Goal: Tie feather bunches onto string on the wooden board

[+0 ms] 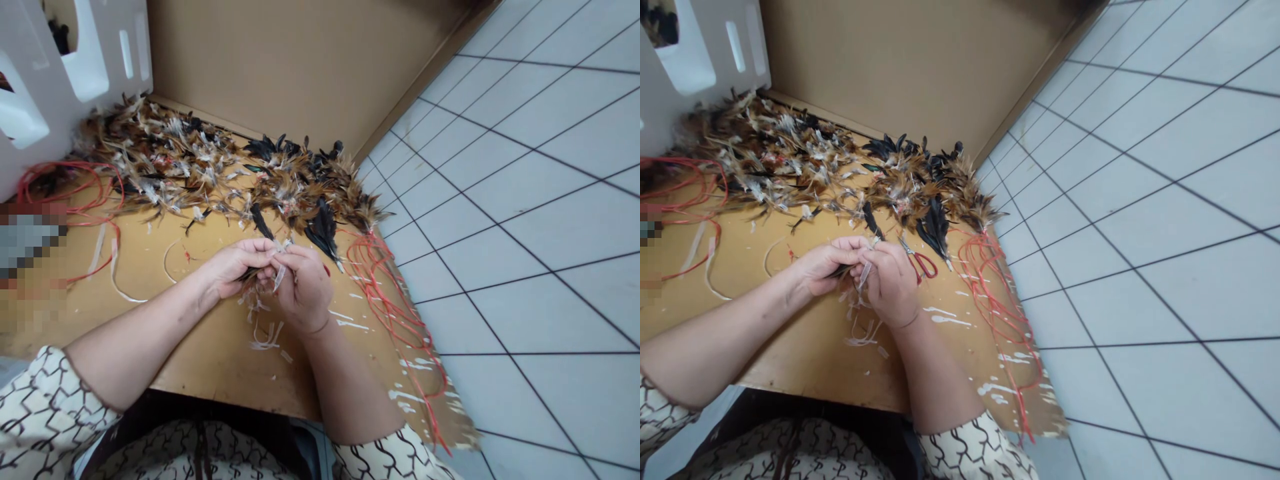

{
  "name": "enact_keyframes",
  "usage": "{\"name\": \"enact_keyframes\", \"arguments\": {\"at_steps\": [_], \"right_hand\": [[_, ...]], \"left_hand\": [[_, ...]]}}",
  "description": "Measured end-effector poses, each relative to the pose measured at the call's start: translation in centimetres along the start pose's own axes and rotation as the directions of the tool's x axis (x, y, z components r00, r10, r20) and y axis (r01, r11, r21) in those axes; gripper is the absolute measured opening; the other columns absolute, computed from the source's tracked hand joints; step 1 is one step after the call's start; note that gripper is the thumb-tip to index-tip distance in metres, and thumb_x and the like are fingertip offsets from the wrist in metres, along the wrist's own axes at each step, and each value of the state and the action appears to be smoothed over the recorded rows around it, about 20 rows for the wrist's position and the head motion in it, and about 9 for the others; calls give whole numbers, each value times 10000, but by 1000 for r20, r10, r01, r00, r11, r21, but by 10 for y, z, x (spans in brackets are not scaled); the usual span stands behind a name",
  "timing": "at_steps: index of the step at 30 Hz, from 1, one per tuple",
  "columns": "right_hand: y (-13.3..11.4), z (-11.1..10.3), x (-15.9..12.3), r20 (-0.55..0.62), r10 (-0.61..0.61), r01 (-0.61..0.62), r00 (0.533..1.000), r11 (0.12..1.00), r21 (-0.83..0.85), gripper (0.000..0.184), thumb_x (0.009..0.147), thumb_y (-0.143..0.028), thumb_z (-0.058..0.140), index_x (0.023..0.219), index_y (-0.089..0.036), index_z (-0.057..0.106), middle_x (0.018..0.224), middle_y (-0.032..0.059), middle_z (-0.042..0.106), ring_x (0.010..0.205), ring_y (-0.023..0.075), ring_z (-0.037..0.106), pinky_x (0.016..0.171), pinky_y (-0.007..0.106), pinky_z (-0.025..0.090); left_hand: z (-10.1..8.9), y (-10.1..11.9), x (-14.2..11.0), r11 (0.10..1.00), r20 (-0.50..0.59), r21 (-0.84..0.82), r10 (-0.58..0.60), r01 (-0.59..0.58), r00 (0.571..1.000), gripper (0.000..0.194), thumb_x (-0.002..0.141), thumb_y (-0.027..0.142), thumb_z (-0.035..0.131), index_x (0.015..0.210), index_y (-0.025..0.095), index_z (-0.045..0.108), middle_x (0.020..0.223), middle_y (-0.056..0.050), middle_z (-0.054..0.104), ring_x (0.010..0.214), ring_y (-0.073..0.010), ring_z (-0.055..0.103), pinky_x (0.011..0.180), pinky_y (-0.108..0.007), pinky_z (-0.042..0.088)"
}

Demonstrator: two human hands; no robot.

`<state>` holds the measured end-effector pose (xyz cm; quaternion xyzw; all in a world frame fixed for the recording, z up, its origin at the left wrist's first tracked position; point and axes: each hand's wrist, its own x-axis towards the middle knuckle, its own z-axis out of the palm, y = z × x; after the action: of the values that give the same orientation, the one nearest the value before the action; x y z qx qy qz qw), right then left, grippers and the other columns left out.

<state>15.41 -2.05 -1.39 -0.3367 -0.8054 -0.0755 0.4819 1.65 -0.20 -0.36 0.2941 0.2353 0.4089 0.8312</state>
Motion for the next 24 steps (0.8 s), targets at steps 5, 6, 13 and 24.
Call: {"name": "enact_keyframes", "arguments": {"at_steps": [5,6,13,24], "right_hand": [[-6,2,3,74,-2,7,997,998,-64,185,865,-132,439,900,-232,590,865,64,683,864,183,646,747,336,533],[-7,1,4,80,32,-27,996,997,-66,182,865,-134,433,872,-228,588,845,62,683,848,181,647,738,329,530],[-2,-3,7,156,382,-406,911,898,169,134,831,-187,494,720,-215,562,672,4,655,619,136,608,599,264,489],[9,-2,7,226,395,-436,891,883,176,125,794,-196,516,682,-218,568,688,2,654,655,140,596,655,279,480]], "left_hand": [[3,-9,3,984,-130,41,179,-175,975,166,511,127,739,573,144,586,459,44,554,411,-53,461,436,-168,361],[3,-10,3,977,-146,52,211,-205,967,171,510,136,743,572,144,584,465,43,559,414,-51,460,436,-166,356],[2,-10,4,965,-162,205,198,-163,967,215,582,196,755,562,144,547,421,53,518,385,-38,404,423,-159,301],[4,4,-1,816,-174,497,429,-297,886,79,627,130,701,676,154,643,608,33,595,582,-73,505,600,-197,403]]}}
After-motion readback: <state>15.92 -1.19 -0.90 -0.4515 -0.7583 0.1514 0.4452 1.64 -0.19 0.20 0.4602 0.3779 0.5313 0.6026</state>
